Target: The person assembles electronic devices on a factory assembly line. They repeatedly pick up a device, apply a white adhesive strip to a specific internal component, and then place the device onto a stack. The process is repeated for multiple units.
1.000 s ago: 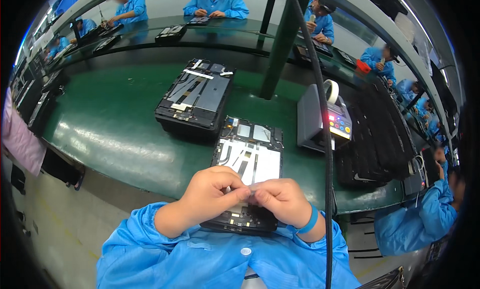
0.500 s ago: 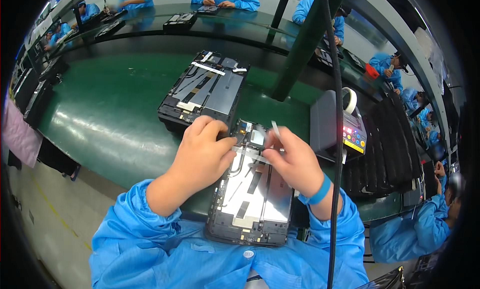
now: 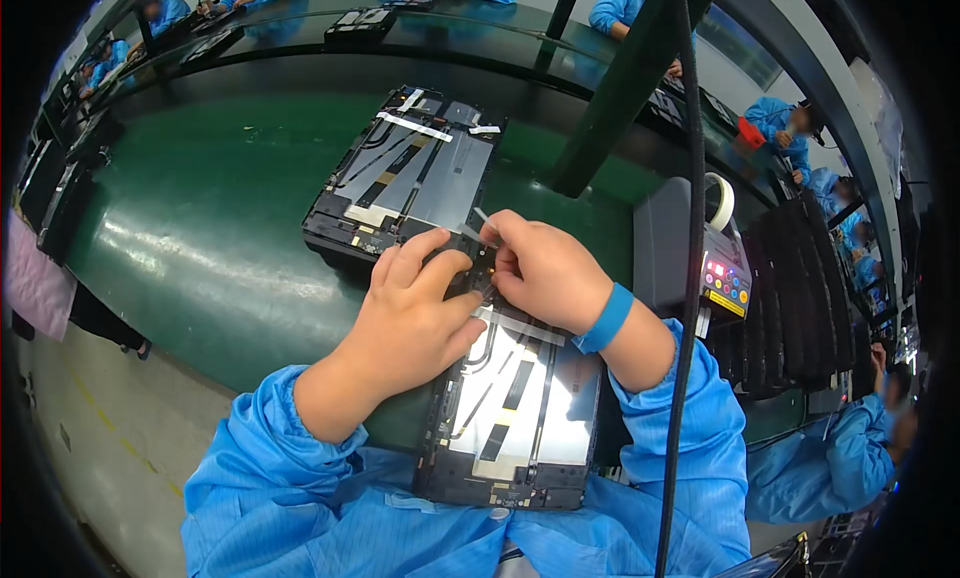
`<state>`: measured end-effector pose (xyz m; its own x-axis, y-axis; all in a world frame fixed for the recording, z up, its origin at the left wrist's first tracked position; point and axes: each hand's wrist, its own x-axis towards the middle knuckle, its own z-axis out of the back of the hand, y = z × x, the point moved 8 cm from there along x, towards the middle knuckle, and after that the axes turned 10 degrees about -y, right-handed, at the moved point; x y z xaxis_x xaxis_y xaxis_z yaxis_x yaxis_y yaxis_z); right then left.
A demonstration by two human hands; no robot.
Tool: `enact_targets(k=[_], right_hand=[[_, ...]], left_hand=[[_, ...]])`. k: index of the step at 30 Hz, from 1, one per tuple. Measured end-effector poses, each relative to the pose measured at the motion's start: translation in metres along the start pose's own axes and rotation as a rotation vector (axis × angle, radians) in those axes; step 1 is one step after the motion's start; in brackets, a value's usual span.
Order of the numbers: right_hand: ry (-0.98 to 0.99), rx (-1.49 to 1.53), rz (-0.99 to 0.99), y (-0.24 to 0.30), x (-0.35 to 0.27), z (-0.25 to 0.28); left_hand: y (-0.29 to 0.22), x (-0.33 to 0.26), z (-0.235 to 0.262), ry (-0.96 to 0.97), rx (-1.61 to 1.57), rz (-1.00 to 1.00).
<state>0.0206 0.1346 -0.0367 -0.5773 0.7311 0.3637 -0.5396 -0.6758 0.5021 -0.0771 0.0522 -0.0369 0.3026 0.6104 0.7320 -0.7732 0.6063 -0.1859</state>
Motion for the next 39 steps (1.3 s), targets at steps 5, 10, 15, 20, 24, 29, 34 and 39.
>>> enact_targets(k=[5,10,15,20,24,29,34,39], right_hand=[[0.069,-0.028,-0.430,-0.019,-0.013,0.001],[0.037,0.098,-0.495,-0.028,-0.017,-0.001],[-0.045,0.264,-0.365,-0.033,-0.023,-0.002],[-0.111,0.163,-0.293,-0.020,-0.023,0.002],[-0.097,0.009,-0.346,-0.017,-0.020,-0.001],[-0.068,-0.010,-0.427,-0.019,-0.019,-0.002],[-0.011,0.091,-0.477,-0.025,-0.022,-0.001],[-0.099,0.242,-0.442,-0.034,-0.026,-0.004]], left_hand=[[0.003,0.003,0.002,-0.020,-0.013,0.018],[0.008,0.005,0.003,-0.078,-0.010,0.074],[0.006,0.003,0.000,-0.044,0.003,0.042],[0.005,0.001,0.000,-0.048,0.000,0.019],[0.004,0.001,-0.001,-0.036,0.005,0.013],[0.005,0.001,-0.001,-0.062,-0.032,0.039],[0.001,0.002,-0.001,-0.059,-0.046,0.002],[0.002,0.001,-0.002,-0.048,-0.038,0.019]])
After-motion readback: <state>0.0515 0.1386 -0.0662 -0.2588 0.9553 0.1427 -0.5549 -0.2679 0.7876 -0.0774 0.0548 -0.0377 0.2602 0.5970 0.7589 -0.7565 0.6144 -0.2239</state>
